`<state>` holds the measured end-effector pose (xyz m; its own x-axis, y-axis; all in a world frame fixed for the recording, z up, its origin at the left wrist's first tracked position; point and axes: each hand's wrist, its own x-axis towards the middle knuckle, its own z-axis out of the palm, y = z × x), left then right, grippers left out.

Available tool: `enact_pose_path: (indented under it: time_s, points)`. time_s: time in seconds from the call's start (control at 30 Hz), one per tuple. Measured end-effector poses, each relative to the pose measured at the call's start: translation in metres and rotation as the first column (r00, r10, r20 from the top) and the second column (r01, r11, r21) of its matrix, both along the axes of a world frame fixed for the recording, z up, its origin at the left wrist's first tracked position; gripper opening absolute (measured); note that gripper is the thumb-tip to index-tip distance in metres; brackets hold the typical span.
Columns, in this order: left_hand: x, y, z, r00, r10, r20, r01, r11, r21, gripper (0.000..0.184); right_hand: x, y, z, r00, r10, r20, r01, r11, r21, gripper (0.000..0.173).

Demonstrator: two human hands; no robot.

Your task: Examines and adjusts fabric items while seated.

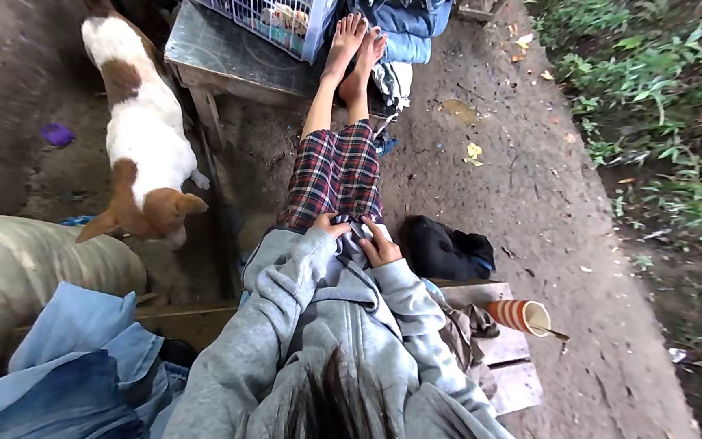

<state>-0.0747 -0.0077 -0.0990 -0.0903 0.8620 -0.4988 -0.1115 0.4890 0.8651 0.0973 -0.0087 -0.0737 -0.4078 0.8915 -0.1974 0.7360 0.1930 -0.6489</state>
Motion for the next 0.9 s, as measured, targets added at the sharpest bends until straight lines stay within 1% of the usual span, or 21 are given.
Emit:
enact_pose_path:
  time_s: [0.1,0.2,0.3,0.47,0.53,0.6,0.67,0.73,0.8,0.9]
  points:
    - [0.001,0.001,-0.003,1.0,0.014,0.004,-0.014,1.0,0.005,0.033,0.002,-0.001,-0.001,1.0,-0.004,0.012,0.004,1.0,0.025,0.053]
    - [0.0,0.001,-0.003,0.999,-0.027,-0.031,0.028,1.0,0.012,0.034,-0.004,0.001,0.004,0.999,-0.014,0.04,0.014,1.0,-0.017,0.054]
    - [-0.001,0.001,-0.004,0.997,-0.057,-0.049,0.059,0.998,0.033,0.033,-0.008,0.002,0.003,0.999,-0.019,0.047,0.018,1.0,0.003,0.053]
    - [0.0,0.001,-0.003,0.999,-0.023,-0.036,0.024,1.0,0.018,0.038,-0.001,-0.002,-0.002,0.999,-0.029,0.023,0.028,0.998,0.052,0.053]
    - [0.0,0.001,-0.002,0.999,-0.017,-0.044,0.017,1.0,0.01,0.037,-0.002,-0.002,0.001,0.999,-0.021,0.029,0.02,0.999,0.038,0.051]
    - [0.0,0.001,-0.003,0.998,-0.025,-0.066,0.025,1.0,0.007,0.034,-0.005,-0.001,0.001,0.999,0.005,0.031,-0.007,0.998,0.068,0.048]
    - [-0.001,0.001,-0.003,0.997,-0.031,-0.066,0.032,0.999,0.02,0.032,-0.006,0.0,-0.002,1.0,0.027,0.005,-0.027,0.993,0.118,0.044]
    - [-0.001,0.0,-0.003,0.998,-0.026,-0.065,0.028,0.999,0.031,0.031,-0.004,-0.001,-0.008,0.995,0.029,-0.093,-0.013,0.987,0.161,0.04]
    - [0.0,-0.001,-0.002,0.997,-0.024,-0.077,0.028,0.999,0.042,0.032,0.0,0.001,-0.009,0.979,-0.004,-0.203,0.018,0.998,0.064,0.038]
    - [0.0,-0.002,-0.002,0.995,-0.04,-0.086,0.046,0.996,0.074,0.033,0.001,0.005,-0.007,0.935,-0.102,-0.338,0.04,0.982,-0.184,0.041]
